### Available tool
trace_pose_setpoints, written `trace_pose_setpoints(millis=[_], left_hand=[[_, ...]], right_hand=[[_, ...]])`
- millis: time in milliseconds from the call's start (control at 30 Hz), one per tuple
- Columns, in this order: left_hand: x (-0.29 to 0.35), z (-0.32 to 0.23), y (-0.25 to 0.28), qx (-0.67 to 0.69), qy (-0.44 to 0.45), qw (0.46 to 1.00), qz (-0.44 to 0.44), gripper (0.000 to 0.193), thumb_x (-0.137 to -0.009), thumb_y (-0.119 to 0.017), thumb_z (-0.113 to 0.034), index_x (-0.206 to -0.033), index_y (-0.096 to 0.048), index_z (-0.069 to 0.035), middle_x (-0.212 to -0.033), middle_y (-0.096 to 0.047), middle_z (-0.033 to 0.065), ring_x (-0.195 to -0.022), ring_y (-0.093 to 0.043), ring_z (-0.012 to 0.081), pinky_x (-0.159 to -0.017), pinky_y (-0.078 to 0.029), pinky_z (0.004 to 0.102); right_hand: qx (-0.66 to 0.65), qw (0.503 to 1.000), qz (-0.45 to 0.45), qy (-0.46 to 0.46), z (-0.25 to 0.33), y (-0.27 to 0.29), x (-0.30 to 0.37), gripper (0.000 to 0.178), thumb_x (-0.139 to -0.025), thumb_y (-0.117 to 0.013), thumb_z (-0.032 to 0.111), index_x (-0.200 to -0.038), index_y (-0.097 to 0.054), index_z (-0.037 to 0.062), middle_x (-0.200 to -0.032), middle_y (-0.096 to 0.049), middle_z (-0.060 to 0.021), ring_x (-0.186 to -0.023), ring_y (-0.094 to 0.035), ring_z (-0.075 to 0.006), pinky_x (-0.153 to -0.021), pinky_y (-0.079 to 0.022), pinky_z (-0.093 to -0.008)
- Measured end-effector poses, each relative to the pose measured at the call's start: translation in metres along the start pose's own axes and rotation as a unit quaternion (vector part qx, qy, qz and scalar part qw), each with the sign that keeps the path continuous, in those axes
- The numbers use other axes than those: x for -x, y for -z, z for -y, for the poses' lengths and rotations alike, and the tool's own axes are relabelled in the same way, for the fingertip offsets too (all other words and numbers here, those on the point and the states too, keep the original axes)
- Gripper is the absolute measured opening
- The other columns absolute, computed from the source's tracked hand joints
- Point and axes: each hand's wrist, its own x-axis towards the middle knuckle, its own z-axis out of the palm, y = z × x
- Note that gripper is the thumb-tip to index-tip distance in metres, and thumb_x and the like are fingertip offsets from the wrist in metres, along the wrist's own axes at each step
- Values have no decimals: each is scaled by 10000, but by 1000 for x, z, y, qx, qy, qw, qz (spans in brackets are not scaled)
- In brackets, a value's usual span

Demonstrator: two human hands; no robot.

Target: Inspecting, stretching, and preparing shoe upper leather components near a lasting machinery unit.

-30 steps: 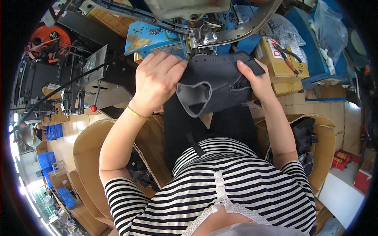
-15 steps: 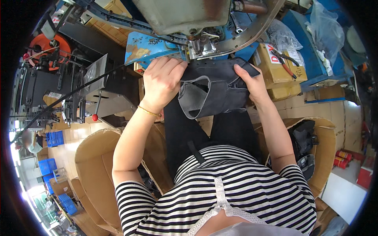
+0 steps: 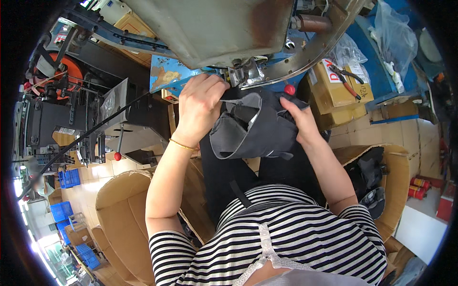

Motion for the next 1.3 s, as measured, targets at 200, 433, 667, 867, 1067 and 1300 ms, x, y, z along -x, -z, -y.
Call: trace_pose_setpoints(millis=[200,433,667,867,1067,1300], left_hand=[[8,9,-11,54,-26,998,-32,372,-523,-539,117,-865,-610,-12,-893,-632,86,-830,-574,290,-731,-450,376],[4,6,-10,47,-23,998,-33,395,-507,-517,127,-867,-611,-7,-890,-635,89,-834,-573,293,-733,-444,373],[4,7,0,39,-1,999,-11,385,-519,-558,106,-877,-610,-23,-866,-617,87,-829,-570,292,-739,-448,374],[11,11,-4,72,64,995,-33,335,-558,-570,91,-870,-605,-25,-854,-610,90,-828,-562,295,-759,-439,383],[15,11,-4,59,46,997,-8,367,-545,-574,117,-880,-619,-26,-878,-625,104,-837,-584,305,-758,-449,366],[18,10,-3,47,15,999,-14,337,-527,-578,94,-840,-602,-29,-828,-617,76,-786,-564,281,-708,-425,363]], right_hand=[[53,997,33,40,9,1,2,175,-871,-694,191,-944,-674,33,-884,-678,-18,-796,-614,-102,-732,-486,-257],[42,998,36,21,7,6,1,274,-839,-724,191,-1043,-651,21,-973,-676,-40,-877,-624,-123,-793,-488,-284],[53,997,31,53,16,-5,-1,243,-850,-704,179,-1018,-658,8,-947,-682,-46,-824,-628,-123,-756,-491,-276],[75,996,52,-20,39,-18,-11,275,-842,-695,175,-1046,-661,-8,-941,-689,-62,-823,-640,-129,-733,-502,-269],[78,994,77,-26,29,-11,-13,255,-832,-703,193,-1018,-679,20,-925,-694,-35,-807,-639,-109,-727,-502,-260],[85,993,78,-15,33,-11,-13,265,-835,-700,186,-1033,-669,13,-942,-687,-30,-828,-632,-109,-746,-500,-263]])
